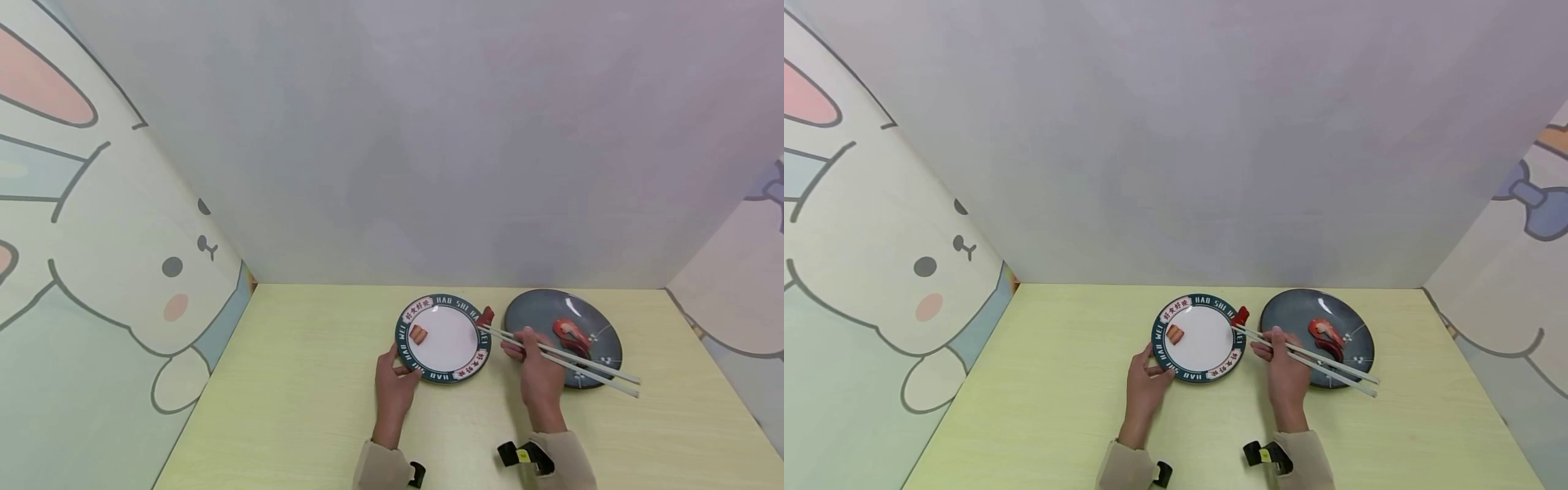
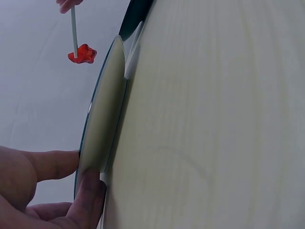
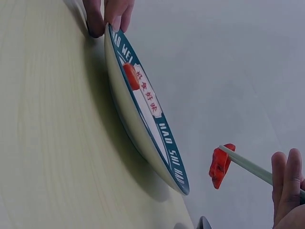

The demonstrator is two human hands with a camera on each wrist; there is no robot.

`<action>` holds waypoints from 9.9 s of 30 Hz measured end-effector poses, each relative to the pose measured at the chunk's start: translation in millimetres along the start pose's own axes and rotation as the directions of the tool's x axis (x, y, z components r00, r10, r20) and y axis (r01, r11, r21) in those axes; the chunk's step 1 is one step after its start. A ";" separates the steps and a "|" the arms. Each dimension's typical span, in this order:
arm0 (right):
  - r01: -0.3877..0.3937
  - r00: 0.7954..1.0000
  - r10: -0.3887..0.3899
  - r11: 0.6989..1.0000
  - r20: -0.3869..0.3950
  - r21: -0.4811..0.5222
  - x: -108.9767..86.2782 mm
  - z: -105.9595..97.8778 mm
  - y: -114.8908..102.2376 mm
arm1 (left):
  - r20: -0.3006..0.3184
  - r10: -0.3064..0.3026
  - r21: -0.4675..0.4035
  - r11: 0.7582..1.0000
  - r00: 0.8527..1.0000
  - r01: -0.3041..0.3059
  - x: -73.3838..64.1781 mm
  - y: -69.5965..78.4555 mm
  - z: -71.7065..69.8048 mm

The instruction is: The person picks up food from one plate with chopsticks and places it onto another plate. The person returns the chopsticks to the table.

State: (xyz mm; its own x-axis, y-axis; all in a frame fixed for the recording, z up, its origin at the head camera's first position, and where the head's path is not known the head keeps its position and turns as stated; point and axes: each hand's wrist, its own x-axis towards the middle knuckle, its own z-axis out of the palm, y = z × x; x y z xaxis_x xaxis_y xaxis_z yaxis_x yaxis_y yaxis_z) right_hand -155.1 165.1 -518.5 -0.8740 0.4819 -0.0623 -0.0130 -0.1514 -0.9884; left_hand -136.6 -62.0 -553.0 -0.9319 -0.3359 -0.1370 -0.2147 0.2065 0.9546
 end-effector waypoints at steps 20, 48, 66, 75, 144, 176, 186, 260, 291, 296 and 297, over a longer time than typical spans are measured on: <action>0.087 0.994 -0.074 0.983 -0.081 0.164 10.1 -21.9 -2.2 | -0.003 0.007 -0.006 1.000 1.000 -0.007 -2.8 5.2 -1.6; 0.039 0.984 0.004 0.971 -0.179 0.237 35.8 -48.6 -2.0 | -0.003 -0.001 0.002 1.000 1.000 0.001 -0.4 0.3 -0.4; 0.049 0.982 0.003 0.961 -0.187 0.274 60.3 -52.5 0.4 | -0.002 0.017 -0.019 1.000 1.000 -0.017 -0.9 0.7 -1.2; 0.054 0.977 -0.008 0.976 -0.211 0.211 66.9 -52.1 1.2 | 0.003 0.014 -0.019 1.000 1.000 -0.014 -1.1 -0.6 -1.0; -0.018 0.964 0.081 0.970 -0.253 0.241 76.3 -53.1 9.4 | 0.002 -0.011 0.004 1.000 1.000 0.011 2.0 -1.6 0.0; -0.018 0.968 0.088 0.959 -0.235 0.284 62.9 -53.3 -12.2 | 0.004 -0.017 0.005 1.000 1.000 0.017 1.2 2.9 0.2; -0.026 0.968 0.094 0.960 -0.233 0.280 56.2 -49.0 -17.6 | 0.009 -0.021 0.009 1.000 1.000 0.021 2.3 0.0 0.6; -0.029 0.999 0.031 0.995 -0.021 0.093 8.0 9.7 4.1 | 0.003 -0.013 0.030 0.999 1.000 0.013 1.8 1.4 -0.2; -0.024 0.998 0.022 0.999 0.059 0.043 -4.0 29.4 10.2 | 0.002 -0.019 0.023 1.000 1.000 0.019 4.0 -1.6 1.4; -0.019 0.998 0.018 1.000 0.062 0.025 -6.0 31.9 10.8 | 0.005 -0.011 0.020 1.000 1.000 0.011 4.3 -1.9 1.3; -0.021 0.998 0.020 0.999 0.063 0.024 -6.2 32.5 11.0 | 0.005 -0.011 0.018 1.000 1.000 0.011 4.2 -2.0 1.2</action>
State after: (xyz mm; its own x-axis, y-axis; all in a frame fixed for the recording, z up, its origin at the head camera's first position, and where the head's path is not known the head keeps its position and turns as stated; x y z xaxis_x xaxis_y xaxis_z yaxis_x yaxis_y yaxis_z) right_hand -165.7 132.4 -524.4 -0.9031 0.4232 -0.0728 -0.0063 -0.1825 -0.9832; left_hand -140.5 -62.7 -555.8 -0.9310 -0.3334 -0.1486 -0.2298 0.2190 0.9483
